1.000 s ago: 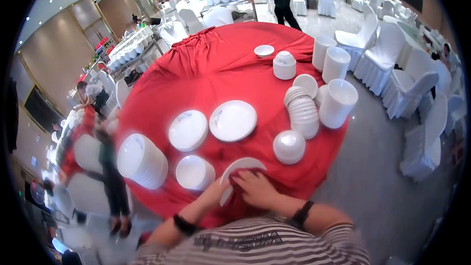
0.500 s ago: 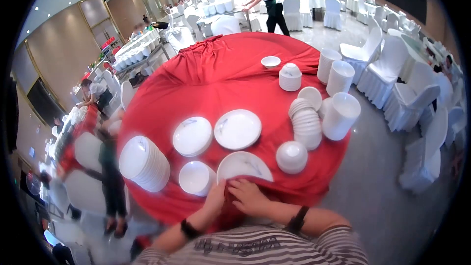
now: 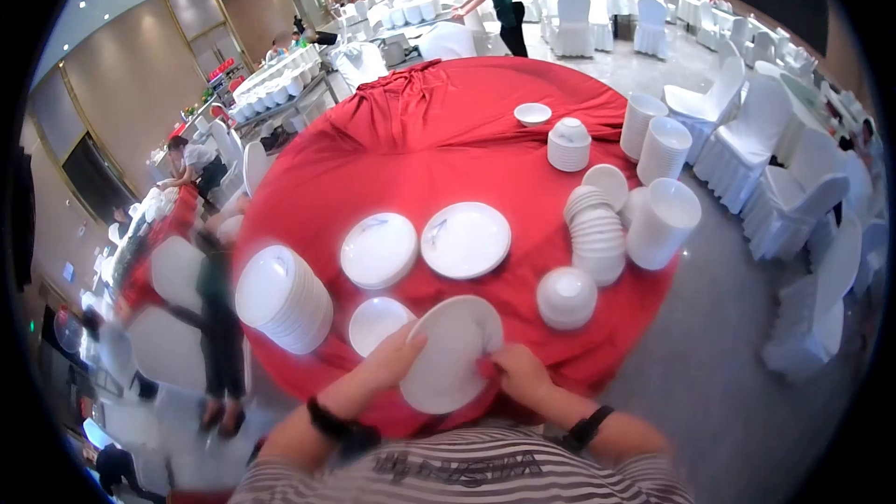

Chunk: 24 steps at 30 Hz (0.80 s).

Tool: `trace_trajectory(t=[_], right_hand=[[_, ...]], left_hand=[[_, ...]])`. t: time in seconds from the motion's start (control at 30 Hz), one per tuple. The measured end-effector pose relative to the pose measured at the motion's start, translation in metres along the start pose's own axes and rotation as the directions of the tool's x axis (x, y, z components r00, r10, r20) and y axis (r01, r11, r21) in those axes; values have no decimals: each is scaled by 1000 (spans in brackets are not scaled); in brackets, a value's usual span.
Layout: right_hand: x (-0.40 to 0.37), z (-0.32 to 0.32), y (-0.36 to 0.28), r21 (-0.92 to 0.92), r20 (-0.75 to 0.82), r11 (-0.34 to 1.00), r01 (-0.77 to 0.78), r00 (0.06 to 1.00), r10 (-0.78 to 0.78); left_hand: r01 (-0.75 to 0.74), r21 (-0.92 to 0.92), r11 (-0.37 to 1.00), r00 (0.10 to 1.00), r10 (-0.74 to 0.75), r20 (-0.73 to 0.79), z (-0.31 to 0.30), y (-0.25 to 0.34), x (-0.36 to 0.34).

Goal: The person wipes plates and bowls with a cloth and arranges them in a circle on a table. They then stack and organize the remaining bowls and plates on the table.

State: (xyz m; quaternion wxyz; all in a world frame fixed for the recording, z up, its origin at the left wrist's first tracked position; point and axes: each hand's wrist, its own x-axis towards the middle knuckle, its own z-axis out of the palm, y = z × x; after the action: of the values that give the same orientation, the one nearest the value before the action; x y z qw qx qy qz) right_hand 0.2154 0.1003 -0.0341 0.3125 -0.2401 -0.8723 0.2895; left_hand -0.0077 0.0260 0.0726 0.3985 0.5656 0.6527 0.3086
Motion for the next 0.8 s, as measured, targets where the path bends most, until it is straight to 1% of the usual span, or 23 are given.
trace_trajectory(t=[0.03,0.07,0.13,0.17,0.2,0.23,0.3,0.33,0.4,0.43,0.47,0.57,0.6,0.7,0.73,0.8], right_hand=[[1,1,-2,15,-87,1000,-1,996,3],[2,0,-5,46,-101,999,8,995,-4],[10,6,-12,71,-130,993,95,988,-86],[12,10,-15,82,-147,987,140,981,-127],[15,18,-15,57,-108,984,166,981,-159],[19,17,-19,49,-132,982,184,975,-177],[28,11,-25,32,-175,974,225,961,-216],[29,10,-19,-3,-77,982,189,979,-189],[23,13,-13,-127,-15,989,81,996,-84],[18,15,-10,-189,12,981,28,1000,-26],[14,21,1,-186,110,983,-10,993,31],[16,14,-6,-166,62,986,-36,997,47],[15,15,-2,-144,93,989,-37,994,51],[7,13,-4,-89,155,996,21,988,-7],[6,10,-8,-114,192,991,63,981,-40],[6,-2,-25,-104,230,988,113,969,-86]], left_hand=[[30,85,996,999,-34,39,-3,1,0],[41,91,995,993,-50,102,-5,4,2],[60,103,993,970,-82,229,-5,11,8],[7,69,998,971,-23,238,4,8,9],[-50,35,998,969,40,245,18,1,12],[-107,1,994,963,103,249,26,-2,15],[4,-78,997,967,16,254,32,-2,17],[65,-106,992,973,-39,228,32,-1,16],[186,-163,969,976,-163,146,29,4,12],[247,-192,950,968,-233,92,24,19,6],[267,-136,954,964,-264,35,18,40,-2],[148,-85,985,977,-159,-145,21,-11,4],[166,-364,917,959,-236,-158,21,-12,5],[83,-601,795,918,-296,-264,19,-3,2],[30,-679,734,908,-304,-288,21,-10,5],[-48,-779,625,877,-346,-332,23,-17,11]])
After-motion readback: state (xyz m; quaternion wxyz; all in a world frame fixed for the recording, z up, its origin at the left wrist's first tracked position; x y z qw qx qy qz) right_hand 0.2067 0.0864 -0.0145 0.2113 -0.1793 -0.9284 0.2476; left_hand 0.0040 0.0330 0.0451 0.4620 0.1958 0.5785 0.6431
